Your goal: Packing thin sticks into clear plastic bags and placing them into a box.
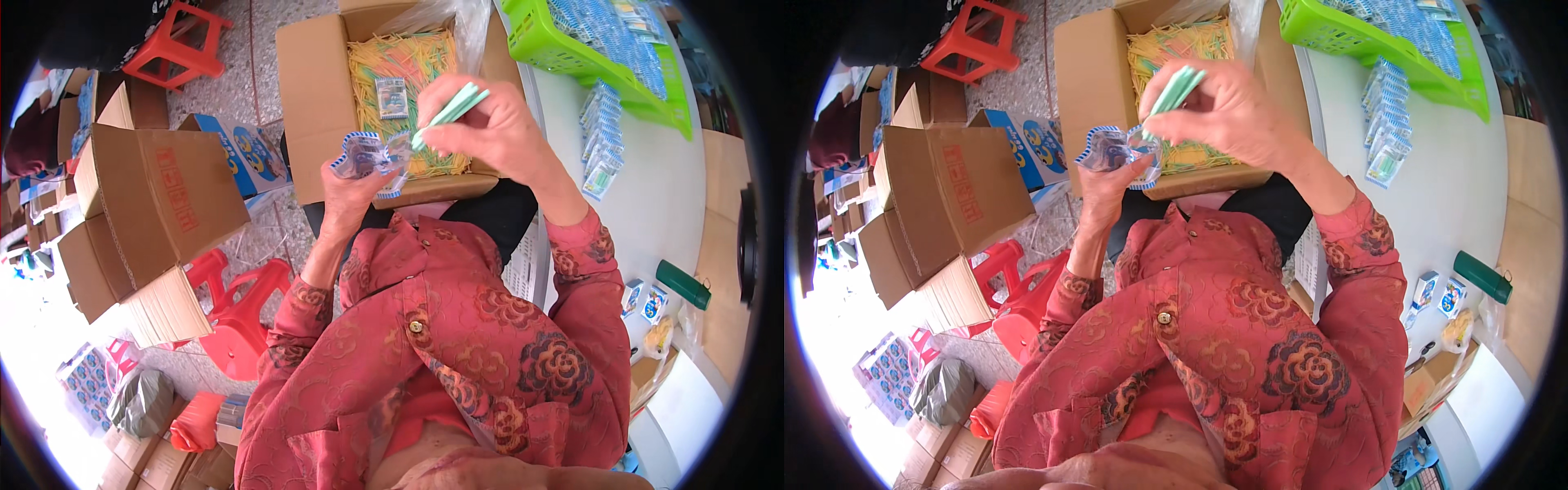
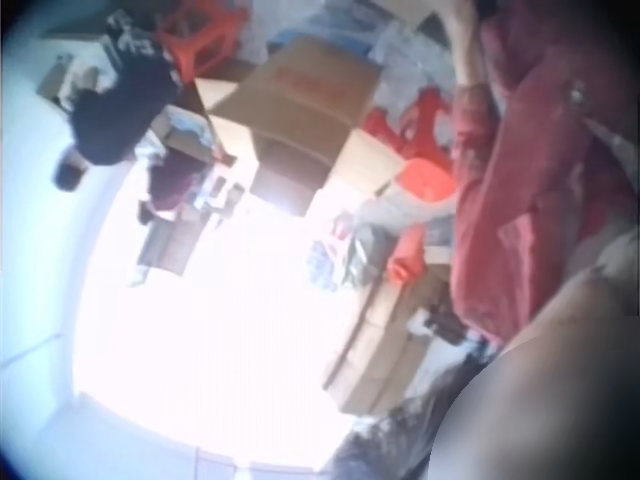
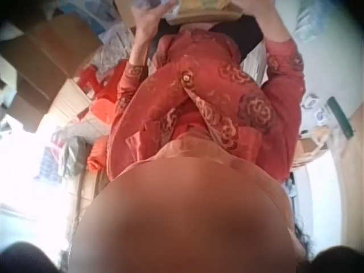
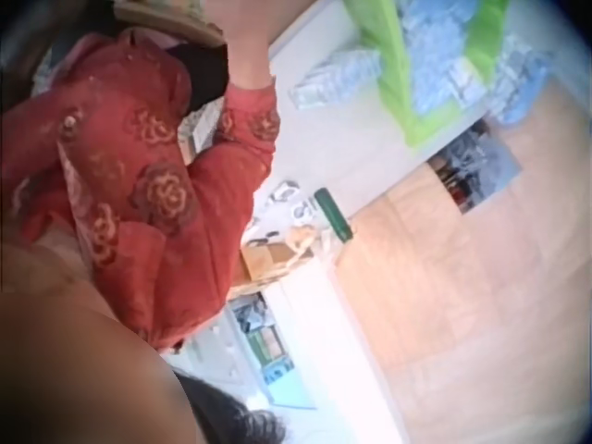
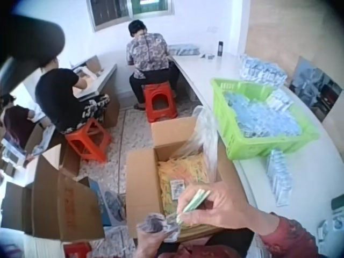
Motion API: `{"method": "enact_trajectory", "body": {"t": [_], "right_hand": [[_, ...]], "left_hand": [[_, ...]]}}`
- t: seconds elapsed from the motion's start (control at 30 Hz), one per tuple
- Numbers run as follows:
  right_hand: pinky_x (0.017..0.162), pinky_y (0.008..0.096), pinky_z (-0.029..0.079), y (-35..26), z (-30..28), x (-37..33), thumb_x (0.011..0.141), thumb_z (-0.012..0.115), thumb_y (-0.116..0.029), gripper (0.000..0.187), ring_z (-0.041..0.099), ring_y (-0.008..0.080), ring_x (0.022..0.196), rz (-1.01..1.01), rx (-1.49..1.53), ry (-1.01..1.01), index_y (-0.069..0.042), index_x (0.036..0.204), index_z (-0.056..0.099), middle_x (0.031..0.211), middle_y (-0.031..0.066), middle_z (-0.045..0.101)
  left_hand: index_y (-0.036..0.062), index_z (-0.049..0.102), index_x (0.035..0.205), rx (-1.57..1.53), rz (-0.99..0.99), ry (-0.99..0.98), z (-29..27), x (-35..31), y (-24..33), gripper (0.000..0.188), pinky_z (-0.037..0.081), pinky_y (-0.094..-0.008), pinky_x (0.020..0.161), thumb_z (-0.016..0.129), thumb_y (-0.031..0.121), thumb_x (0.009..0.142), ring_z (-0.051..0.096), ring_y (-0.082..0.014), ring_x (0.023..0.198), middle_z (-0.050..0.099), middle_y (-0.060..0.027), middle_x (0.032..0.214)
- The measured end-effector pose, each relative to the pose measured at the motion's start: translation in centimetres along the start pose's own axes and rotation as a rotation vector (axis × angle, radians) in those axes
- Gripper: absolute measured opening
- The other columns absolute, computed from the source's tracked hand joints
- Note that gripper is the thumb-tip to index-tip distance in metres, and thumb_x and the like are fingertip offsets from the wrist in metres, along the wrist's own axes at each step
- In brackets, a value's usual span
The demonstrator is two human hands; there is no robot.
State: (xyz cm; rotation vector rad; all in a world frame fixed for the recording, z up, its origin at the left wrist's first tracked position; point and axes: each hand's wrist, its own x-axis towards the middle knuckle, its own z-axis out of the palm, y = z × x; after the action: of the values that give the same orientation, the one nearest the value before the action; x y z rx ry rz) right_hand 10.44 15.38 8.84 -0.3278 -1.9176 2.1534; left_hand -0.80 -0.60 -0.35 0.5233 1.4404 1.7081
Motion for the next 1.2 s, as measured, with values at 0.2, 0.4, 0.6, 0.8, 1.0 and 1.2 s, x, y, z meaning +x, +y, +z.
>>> {"method": "enact_trajectory", "body": {"t": [0.2, 0.4, 0.6, 0.8, 1.0, 1.2], "right_hand": [[0.060, 0.0257, 0.043, 0.4, 1.4, 0.2, 0.072, 0.064, -0.005, 0.013, 0.053, 0.0134, 0.064, -0.112, -0.381, 0.030, -0.002, 0.081, 0.056, 0.071, 0.0057, 0.054], [0.058, 0.0274, 0.043, 0.0, 1.8, 0.2, 0.071, 0.064, -0.005, 0.014, 0.052, 0.0150, 0.064, -0.117, -0.552, -0.025, -0.002, 0.083, 0.057, 0.072, 0.0063, 0.052], [0.057, 0.0244, 0.043, -0.2, 1.4, 0.1, 0.075, 0.063, -0.008, 0.017, 0.053, 0.0112, 0.063, -0.195, -0.539, -0.046, -0.003, 0.090, 0.059, 0.075, 0.0050, 0.054], [0.057, 0.0188, 0.041, 0.2, 0.6, 0.3, 0.086, 0.054, -0.011, 0.018, 0.050, 0.0032, 0.067, -0.095, -0.319, -0.078, -0.003, 0.101, 0.059, 0.086, -0.0005, 0.061], [0.054, 0.0170, 0.040, 1.3, -1.4, 1.8, 0.088, 0.050, -0.018, 0.021, 0.048, 0.0009, 0.064, 0.043, -0.104, 0.079, -0.008, 0.104, 0.060, 0.090, -0.0030, 0.060], [0.054, 0.0247, 0.044, 18.5, -7.5, 4.2, 0.080, 0.058, -0.021, 0.018, 0.055, 0.0099, 0.060, 0.283, -0.544, 0.144, -0.007, 0.090, 0.063, 0.074, 0.0028, 0.062]], "left_hand": [[0.0013, 0.057, 0.094, -0.018, -0.060, -0.063, 0.1, 0.0, 0.1, 0.028, 0.048, -0.0249, 0.070, 0.068, -0.005, 0.069, 0.057, -0.0105, 0.080, 0.060, -0.0029, 0.089], [-0.0003, 0.061, 0.087, -0.011, 0.043, -0.051, 0.1, 0.0, -0.1, 0.016, 0.047, -0.0223, 0.063, 0.066, 0.002, 0.072, 0.056, -0.0068, 0.070, 0.062, -0.0015, 0.079], [-0.0004, 0.061, 0.085, 0.031, 0.031, -0.058, -0.2, 0.0, 0.0, 0.014, 0.046, -0.0216, 0.061, 0.066, 0.003, 0.072, 0.053, -0.0054, 0.068, 0.061, -0.0001, 0.076], [0.0007, 0.055, 0.090, 0.211, -0.001, -0.119, -1.3, 0.2, -0.7, 0.029, 0.048, -0.0253, 0.068, 0.072, -0.003, 0.066, 0.056, -0.0088, 0.076, 0.059, -0.0022, 0.085], [-0.0028, 0.060, 0.085, 0.037, 0.047, -0.020, -1.1, -0.4, 0.0, 0.016, 0.049, -0.0235, 0.061, 0.068, 0.000, 0.072, 0.056, -0.0080, 0.069, 0.061, -0.0024, 0.077], [-0.0004, 0.057, 0.095, 0.081, 0.043, 0.013, -3.0, -0.4, 0.0, 0.030, 0.047, -0.0265, 0.073, 0.067, -0.009, 0.067, 0.058, -0.0130, 0.081, 0.060, -0.0047, 0.090]]}}
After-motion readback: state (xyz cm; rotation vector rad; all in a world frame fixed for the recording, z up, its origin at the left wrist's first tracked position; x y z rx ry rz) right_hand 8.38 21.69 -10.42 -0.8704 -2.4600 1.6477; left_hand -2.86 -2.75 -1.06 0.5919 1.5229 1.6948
